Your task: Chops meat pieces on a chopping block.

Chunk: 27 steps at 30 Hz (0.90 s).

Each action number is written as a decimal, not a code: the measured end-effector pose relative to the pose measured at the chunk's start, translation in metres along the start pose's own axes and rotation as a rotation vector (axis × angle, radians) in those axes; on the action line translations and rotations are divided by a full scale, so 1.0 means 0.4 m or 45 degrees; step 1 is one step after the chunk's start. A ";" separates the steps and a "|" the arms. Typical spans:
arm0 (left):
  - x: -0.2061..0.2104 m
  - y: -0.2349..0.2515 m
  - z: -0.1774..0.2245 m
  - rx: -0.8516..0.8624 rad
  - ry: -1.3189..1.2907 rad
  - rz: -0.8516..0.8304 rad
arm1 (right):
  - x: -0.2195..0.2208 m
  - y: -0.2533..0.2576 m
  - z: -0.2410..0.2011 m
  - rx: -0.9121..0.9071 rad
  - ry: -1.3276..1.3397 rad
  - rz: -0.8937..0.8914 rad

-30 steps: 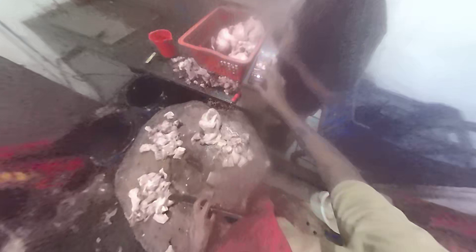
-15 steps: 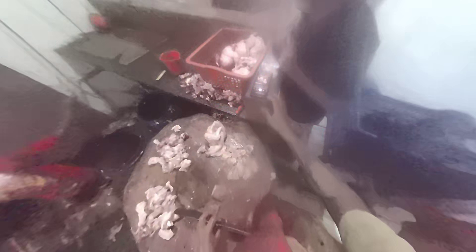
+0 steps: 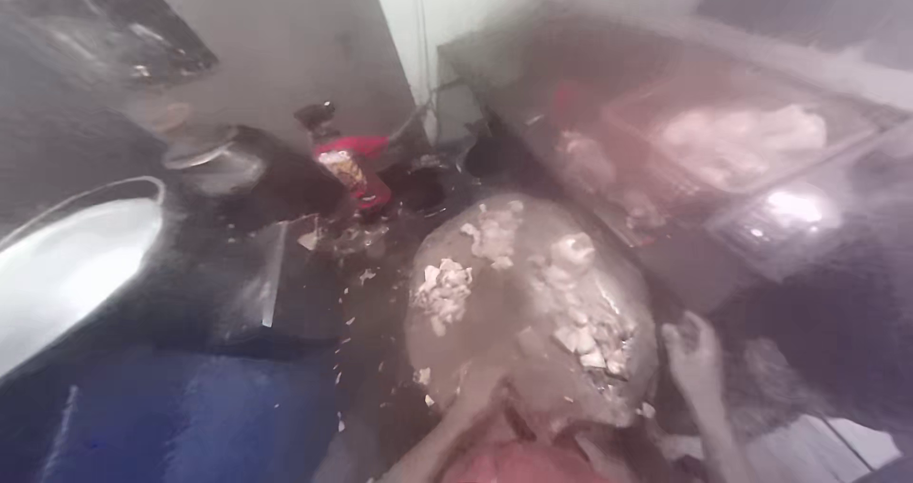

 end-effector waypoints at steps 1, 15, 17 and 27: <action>0.002 -0.002 -0.001 0.019 -0.006 0.029 | 0.047 -0.036 -0.005 0.030 0.009 -0.105; -0.019 0.015 -0.031 0.080 -0.295 0.245 | 0.519 -0.611 -0.136 0.383 -0.083 -1.478; -0.091 -0.028 -0.058 -0.055 -0.435 0.508 | 0.487 -0.602 -0.137 0.441 -0.073 -1.375; 0.016 0.069 -0.101 -0.196 0.140 -0.099 | 0.325 -0.550 -0.009 0.567 -0.100 -0.898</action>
Point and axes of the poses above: each hand's wrist, its own y-axis towards the middle knuckle, its own x-axis out of the palm, z = x × y, the point moved 10 cm from there along y, towards the middle knuckle, and after that the axes turned 2 degrees about -y, right-handed, at the moved point
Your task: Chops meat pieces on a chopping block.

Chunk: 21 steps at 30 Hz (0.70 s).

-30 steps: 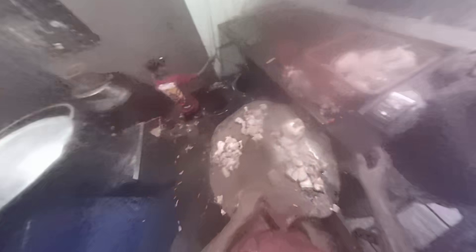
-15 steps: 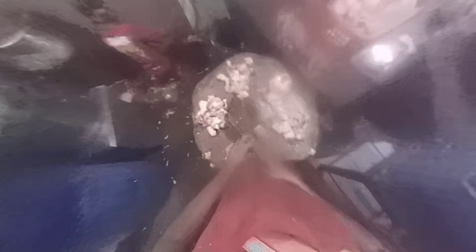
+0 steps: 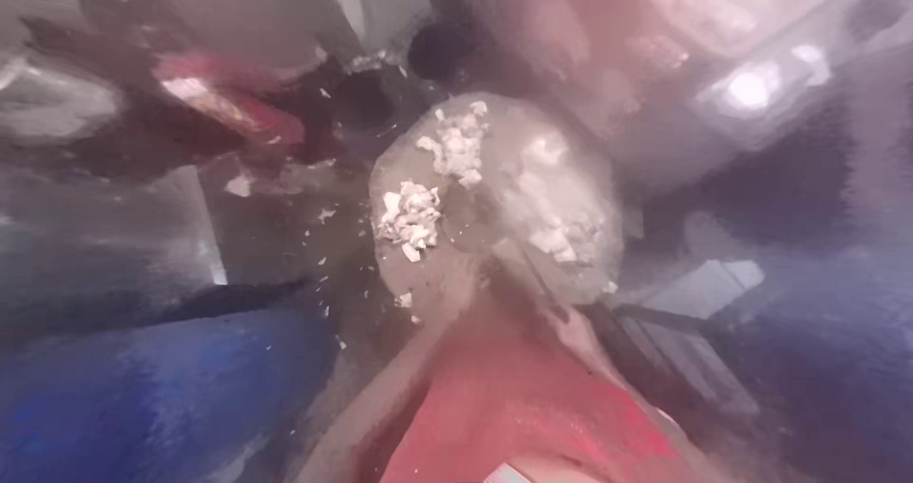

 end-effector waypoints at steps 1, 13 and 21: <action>-0.004 0.014 0.025 0.022 0.058 -0.091 | -0.009 0.009 0.017 0.013 -0.021 0.028; -0.324 0.131 -0.075 -0.124 -0.366 0.220 | -0.019 0.015 0.047 0.086 -0.173 -0.059; 0.040 -0.155 -0.228 -0.402 -0.246 -0.185 | -0.015 0.035 0.041 -0.126 -0.513 -0.237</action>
Point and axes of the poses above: each hand's wrist, its own y-axis towards the middle knuckle, its own x-axis out of the palm, z = x × y, the point moved 10 cm from there along y, towards the middle knuckle, and after that the axes turned 2 degrees about -y, right-handed, at the moved point
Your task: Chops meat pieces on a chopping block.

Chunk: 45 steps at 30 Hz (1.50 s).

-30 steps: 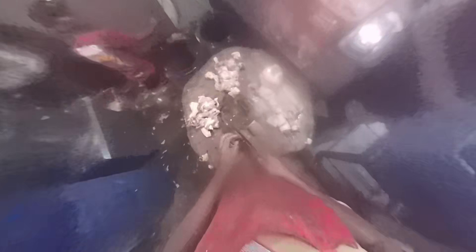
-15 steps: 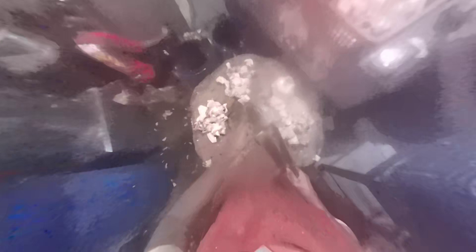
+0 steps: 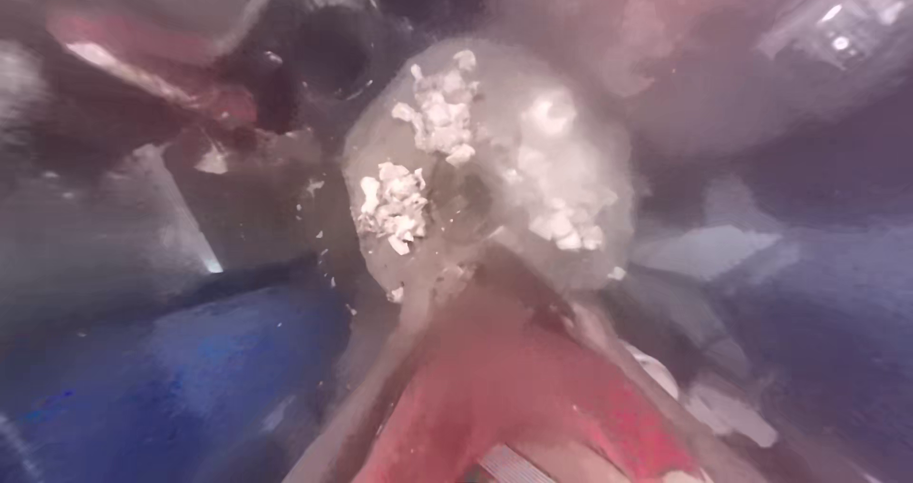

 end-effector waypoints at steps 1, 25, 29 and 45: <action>0.011 -0.017 0.002 0.007 -0.007 0.034 | -0.010 0.002 -0.026 -0.048 0.005 -0.032; -0.056 -0.027 0.047 0.014 -0.178 0.375 | 0.006 -0.009 -0.314 -0.280 0.545 -0.005; -0.107 0.040 0.152 0.211 -0.150 0.382 | 0.083 0.012 -0.193 -0.065 0.933 -0.023; -0.484 0.286 0.596 0.547 -0.280 0.429 | 0.064 -0.012 -0.016 0.105 0.731 0.252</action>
Point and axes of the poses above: each hand's wrist, its own y-axis towards the middle knuckle, its own x-axis out of the palm, z = x × y, the point moved 10 cm from there along y, towards the middle knuckle, and after that the axes turned 2 degrees about -y, right-handed, at the moved point
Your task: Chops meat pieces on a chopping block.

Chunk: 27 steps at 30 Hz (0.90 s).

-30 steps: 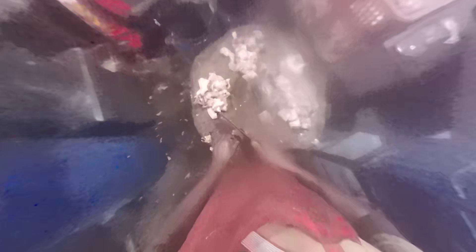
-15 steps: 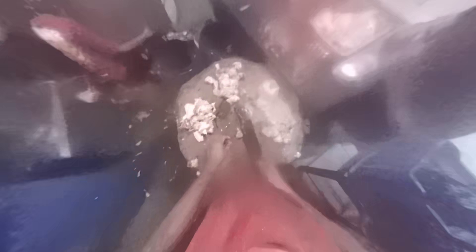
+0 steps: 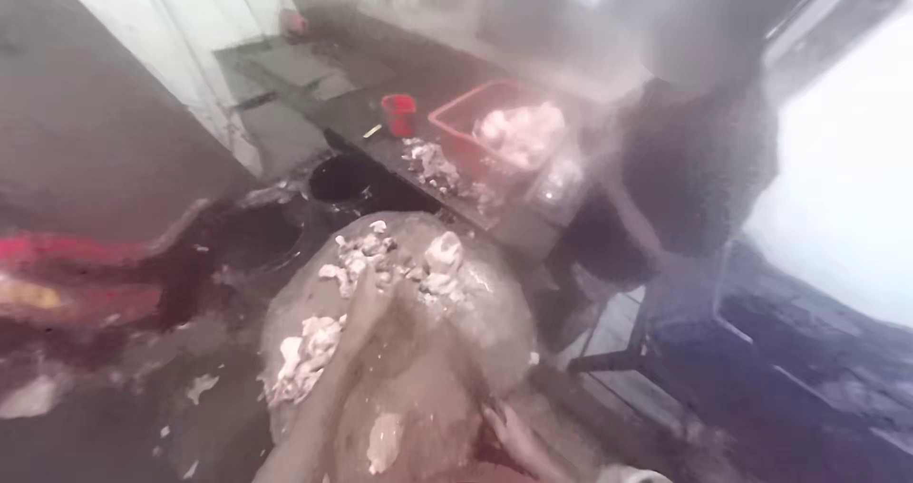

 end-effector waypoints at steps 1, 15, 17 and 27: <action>-0.018 0.024 0.024 0.037 -0.016 0.029 | -0.001 -0.003 -0.002 0.019 -0.023 -0.006; 0.209 0.210 -0.200 -0.392 -0.537 -0.107 | -0.005 -0.020 0.032 0.173 -0.054 0.021; 0.171 0.190 -0.206 -0.405 -0.591 -0.121 | -0.028 -0.028 -0.012 0.153 -0.068 0.025; 0.126 -0.559 -0.385 -0.541 -0.037 -0.344 | -0.019 -0.022 0.002 0.118 -0.227 -0.069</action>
Point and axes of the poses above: each hand's wrist, its own y-axis towards the middle knuckle, its own x-axis out of the palm, z = x × y, the point moved 10 cm from there along y, towards the middle knuckle, and after that the axes turned 2 degrees about -y, right-handed, at the moved point
